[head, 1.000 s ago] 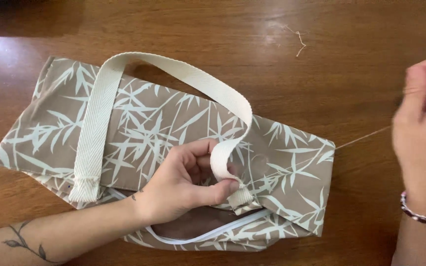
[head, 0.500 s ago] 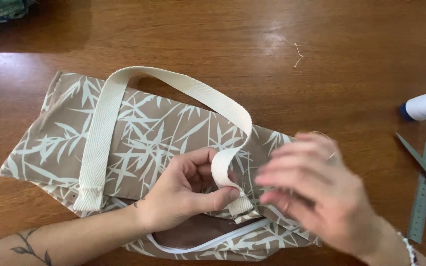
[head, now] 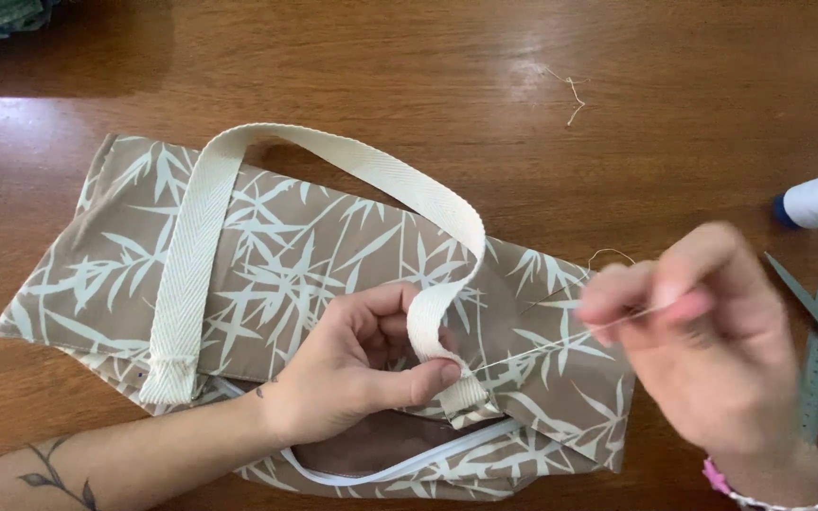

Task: Hand sewing a strap onto a fabric bag using a needle and thread.

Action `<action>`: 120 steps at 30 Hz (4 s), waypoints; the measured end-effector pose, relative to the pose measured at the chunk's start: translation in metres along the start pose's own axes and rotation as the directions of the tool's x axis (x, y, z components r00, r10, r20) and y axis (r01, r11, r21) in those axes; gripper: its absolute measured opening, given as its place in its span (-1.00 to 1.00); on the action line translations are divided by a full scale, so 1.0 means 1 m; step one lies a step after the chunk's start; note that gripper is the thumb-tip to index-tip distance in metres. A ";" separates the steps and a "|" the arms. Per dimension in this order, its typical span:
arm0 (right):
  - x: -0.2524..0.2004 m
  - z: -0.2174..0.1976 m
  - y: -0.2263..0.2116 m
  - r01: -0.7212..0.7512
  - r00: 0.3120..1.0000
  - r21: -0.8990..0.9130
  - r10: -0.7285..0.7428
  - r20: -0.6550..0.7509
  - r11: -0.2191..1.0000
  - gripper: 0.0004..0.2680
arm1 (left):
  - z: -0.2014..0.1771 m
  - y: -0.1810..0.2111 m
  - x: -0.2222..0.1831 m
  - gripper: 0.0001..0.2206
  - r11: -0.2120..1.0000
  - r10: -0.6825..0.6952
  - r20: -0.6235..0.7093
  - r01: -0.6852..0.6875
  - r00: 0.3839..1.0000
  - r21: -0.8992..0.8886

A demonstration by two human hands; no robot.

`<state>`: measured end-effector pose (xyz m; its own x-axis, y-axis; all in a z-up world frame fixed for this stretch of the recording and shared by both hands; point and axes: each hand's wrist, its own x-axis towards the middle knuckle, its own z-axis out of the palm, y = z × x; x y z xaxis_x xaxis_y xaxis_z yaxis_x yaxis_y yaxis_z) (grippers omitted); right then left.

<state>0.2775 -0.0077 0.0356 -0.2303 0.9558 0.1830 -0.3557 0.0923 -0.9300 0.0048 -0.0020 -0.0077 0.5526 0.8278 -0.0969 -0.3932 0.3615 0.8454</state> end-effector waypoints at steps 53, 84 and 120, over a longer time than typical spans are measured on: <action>-0.002 0.042 -0.050 0.281 0.517 -0.633 0.442 0.733 0.721 -0.77 | 0.001 0.004 -0.001 -0.87 0.977 0.120 -0.015 -0.116 0.993 0.177; 0.026 -0.006 -0.014 -0.010 0.996 -0.983 0.090 -0.027 -0.181 -0.92 | -0.003 0.019 -0.010 -0.75 0.463 0.563 0.438 -0.706 0.701 0.535; -0.011 0.070 -0.007 -0.195 0.963 -0.872 0.255 -0.085 0.449 -0.88 | 0.001 0.026 -0.006 -0.66 0.560 0.547 0.336 -0.633 0.767 0.534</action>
<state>0.2191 -0.0384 0.0619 -0.2357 0.9679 -0.0875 0.6754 0.0984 -0.7308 -0.0085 0.0019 0.0150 0.4560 0.6881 0.5644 -0.1779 -0.5510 0.8154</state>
